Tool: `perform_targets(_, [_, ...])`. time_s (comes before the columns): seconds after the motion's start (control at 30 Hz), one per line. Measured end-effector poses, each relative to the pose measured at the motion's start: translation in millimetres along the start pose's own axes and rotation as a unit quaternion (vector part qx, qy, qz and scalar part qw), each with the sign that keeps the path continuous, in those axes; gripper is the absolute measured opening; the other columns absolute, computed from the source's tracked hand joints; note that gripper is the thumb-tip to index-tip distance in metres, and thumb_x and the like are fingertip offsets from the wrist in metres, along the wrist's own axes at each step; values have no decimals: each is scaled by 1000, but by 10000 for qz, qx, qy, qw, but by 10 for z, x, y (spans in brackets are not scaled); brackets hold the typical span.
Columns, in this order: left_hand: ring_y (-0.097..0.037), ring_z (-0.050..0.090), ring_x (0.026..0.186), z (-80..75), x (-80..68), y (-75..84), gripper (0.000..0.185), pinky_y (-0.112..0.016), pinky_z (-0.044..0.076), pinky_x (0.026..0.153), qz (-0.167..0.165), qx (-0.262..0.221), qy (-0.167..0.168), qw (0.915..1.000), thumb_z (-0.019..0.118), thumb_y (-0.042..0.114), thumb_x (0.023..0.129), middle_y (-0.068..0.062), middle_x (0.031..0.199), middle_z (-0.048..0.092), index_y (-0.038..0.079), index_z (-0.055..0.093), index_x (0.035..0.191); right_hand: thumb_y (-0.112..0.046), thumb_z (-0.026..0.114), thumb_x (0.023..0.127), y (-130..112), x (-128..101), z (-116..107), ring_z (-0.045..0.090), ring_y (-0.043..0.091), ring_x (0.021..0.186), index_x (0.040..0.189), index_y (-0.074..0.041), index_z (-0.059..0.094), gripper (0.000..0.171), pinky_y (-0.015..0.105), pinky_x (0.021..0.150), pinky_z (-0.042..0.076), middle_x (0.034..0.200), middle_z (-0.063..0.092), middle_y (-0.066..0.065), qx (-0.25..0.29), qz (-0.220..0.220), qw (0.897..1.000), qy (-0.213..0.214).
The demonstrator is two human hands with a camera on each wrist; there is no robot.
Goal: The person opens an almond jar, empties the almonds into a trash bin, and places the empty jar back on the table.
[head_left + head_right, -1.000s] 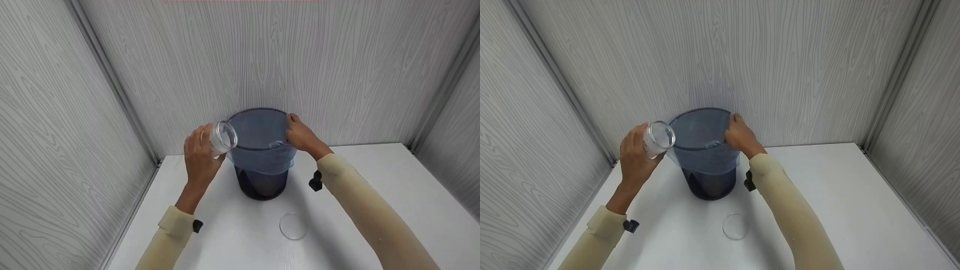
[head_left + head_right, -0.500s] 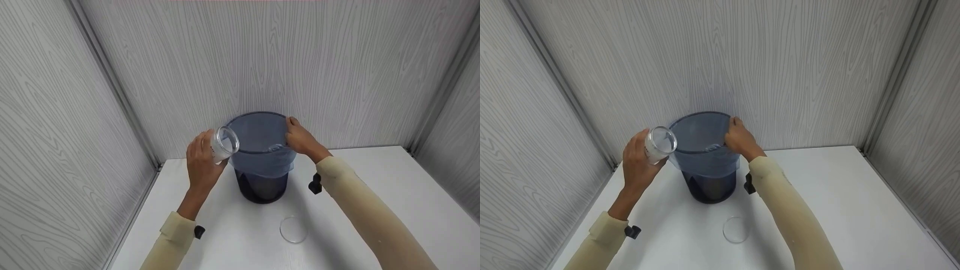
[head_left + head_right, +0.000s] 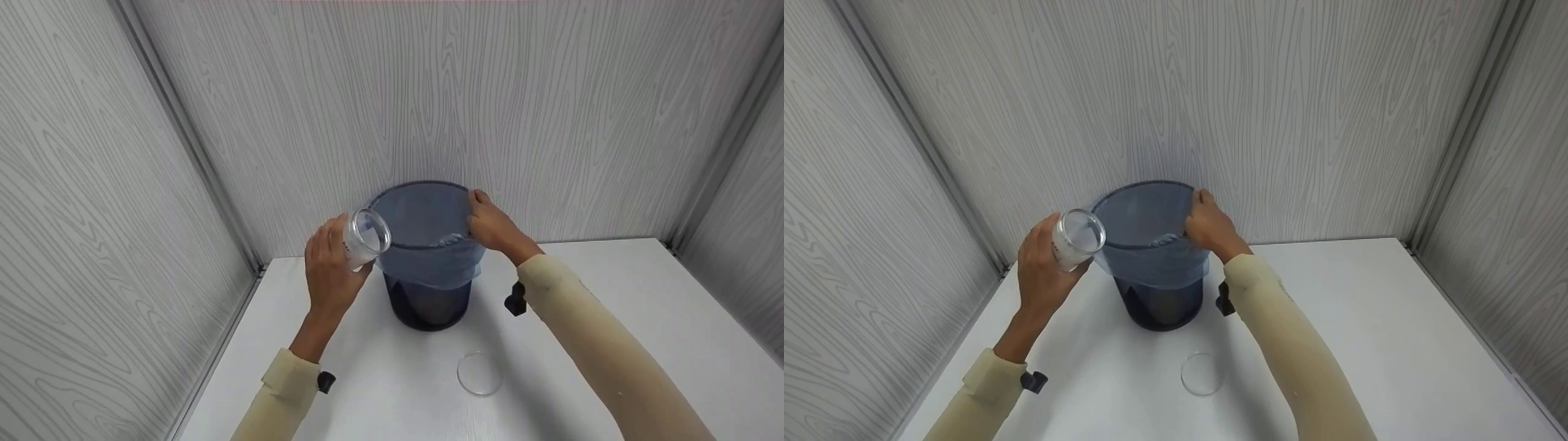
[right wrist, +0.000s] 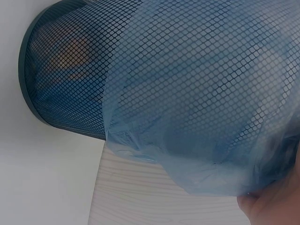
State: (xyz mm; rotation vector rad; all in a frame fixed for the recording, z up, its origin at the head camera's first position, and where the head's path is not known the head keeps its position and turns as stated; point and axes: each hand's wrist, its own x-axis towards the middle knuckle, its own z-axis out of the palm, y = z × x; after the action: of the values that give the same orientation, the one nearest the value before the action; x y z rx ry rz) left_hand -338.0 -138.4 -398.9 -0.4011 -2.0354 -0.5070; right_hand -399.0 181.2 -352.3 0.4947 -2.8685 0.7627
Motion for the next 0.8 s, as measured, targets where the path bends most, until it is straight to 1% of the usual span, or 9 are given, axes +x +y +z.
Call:
perform_targets(0.23, [-29, 51, 130, -13, -45, -2, 101, -48, 37, 112, -85, -89, 24, 9999, 96, 22, 64, -13, 139, 54, 10, 43, 149, -12, 26, 99, -16, 2, -3, 11, 38, 153, 157, 11, 5, 65, 47, 124, 15, 165, 6, 28, 28, -56, 10000, 2])
perform_targets(0.47, [-29, 50, 130, -14, -91, 11, 99, -48, 38, 111, -219, -230, -80, 9995, 95, 24, 66, -13, 138, 53, 11, 42, 149, -13, 21, 101, 14, -9, 0, 5, 38, 154, 156, 11, 3, 63, 48, 124, 12, 166, 1, 28, 104, -91, 9999, -93])
perform_targets(0.6, [-28, 50, 131, 3, -119, 20, 97, -48, 38, 111, -260, -253, -147, 9992, 94, 26, 68, -12, 140, 53, 11, 42, 149, -12, 22, 101, 28, -24, -2, 8, 38, 154, 156, 11, 5, 62, 48, 124, 13, 166, 3, 27, 80, -73, 9999, -11])
perform_targets(0.8, [-28, 51, 131, 4, -152, 10, 96, -49, 39, 111, -273, -363, -125, 9989, 93, 27, 69, -12, 140, 53, 11, 42, 149, -13, 23, 101, 22, -17, 6, 9, 39, 154, 156, 11, 6, 63, 48, 124, 14, 165, 5, 28, 76, -79, 9999, 39])
